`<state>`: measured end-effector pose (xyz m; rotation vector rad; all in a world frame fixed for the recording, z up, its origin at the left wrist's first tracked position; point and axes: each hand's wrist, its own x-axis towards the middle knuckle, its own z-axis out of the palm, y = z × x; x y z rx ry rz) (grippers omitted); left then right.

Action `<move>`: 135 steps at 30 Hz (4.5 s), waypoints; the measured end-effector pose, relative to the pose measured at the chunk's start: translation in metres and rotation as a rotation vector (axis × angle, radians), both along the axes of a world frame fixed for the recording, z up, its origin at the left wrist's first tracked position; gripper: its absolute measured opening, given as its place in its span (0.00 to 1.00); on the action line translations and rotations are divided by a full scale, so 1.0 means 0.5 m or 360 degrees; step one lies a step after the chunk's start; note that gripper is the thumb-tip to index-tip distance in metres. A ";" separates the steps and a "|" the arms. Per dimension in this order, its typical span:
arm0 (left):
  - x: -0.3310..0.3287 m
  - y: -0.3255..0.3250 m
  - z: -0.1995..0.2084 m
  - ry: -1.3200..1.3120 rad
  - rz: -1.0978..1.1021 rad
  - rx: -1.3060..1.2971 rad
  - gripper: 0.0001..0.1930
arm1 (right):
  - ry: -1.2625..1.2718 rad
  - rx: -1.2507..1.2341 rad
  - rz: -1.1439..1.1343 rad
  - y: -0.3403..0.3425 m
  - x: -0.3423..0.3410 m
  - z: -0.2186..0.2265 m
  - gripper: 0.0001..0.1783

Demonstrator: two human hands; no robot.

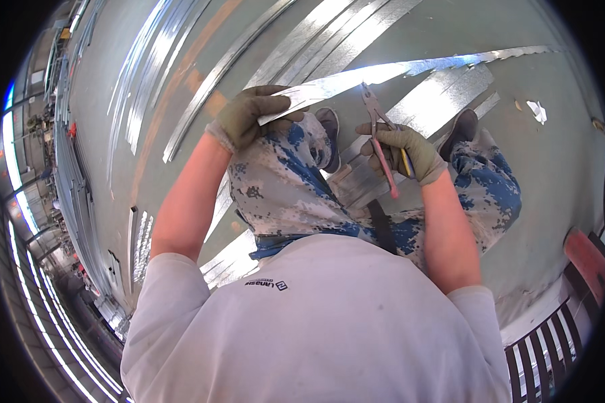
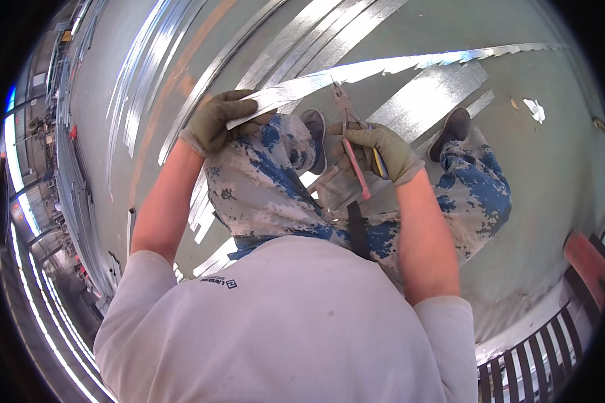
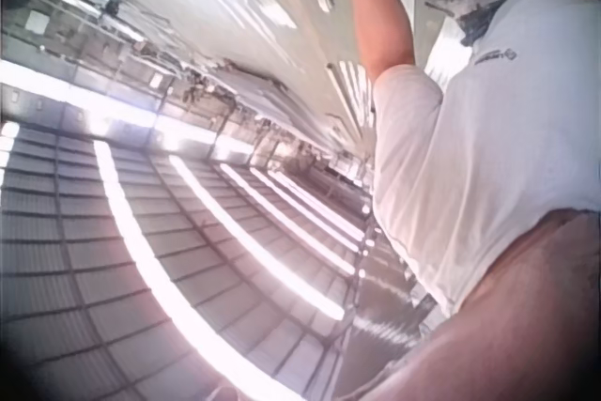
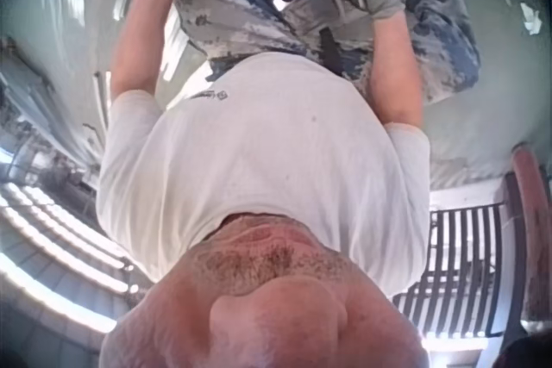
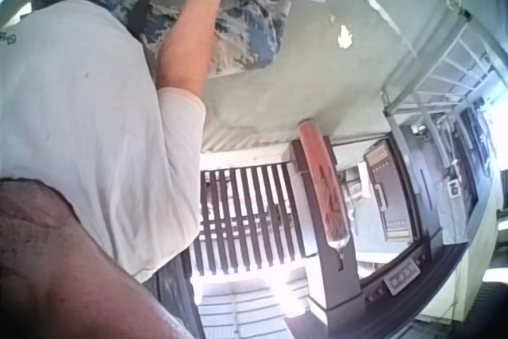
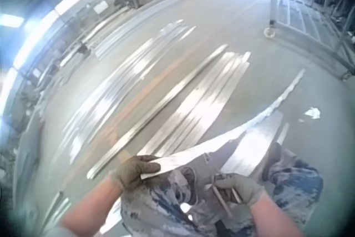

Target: The person sits on the floor and uses tin snips to cut a long metal strip into shorter segments. The person repeatedly positions the strip, cuts a section, and places the cut piece aside on the floor.

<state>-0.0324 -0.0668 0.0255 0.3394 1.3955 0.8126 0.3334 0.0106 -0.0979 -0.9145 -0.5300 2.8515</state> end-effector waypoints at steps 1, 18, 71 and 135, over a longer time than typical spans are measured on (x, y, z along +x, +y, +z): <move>0.009 0.003 0.003 0.0016 0.0006 -0.0014 0.29 | -0.0040 0.0020 -0.0002 -0.003 -0.007 0.007 0.29; 0.034 0.017 -0.045 -0.0011 -0.0197 0.0219 0.28 | -0.0488 0.0281 0.0139 -0.134 -0.095 0.138 0.26; 0.027 0.011 -0.065 -0.0119 -0.0069 0.0238 0.32 | -0.0613 0.0253 -0.0073 -0.167 -0.138 0.188 0.23; 0.033 0.009 -0.071 -0.0088 0.0013 0.0252 0.25 | -0.1187 0.0845 0.0150 -0.182 -0.166 0.157 0.17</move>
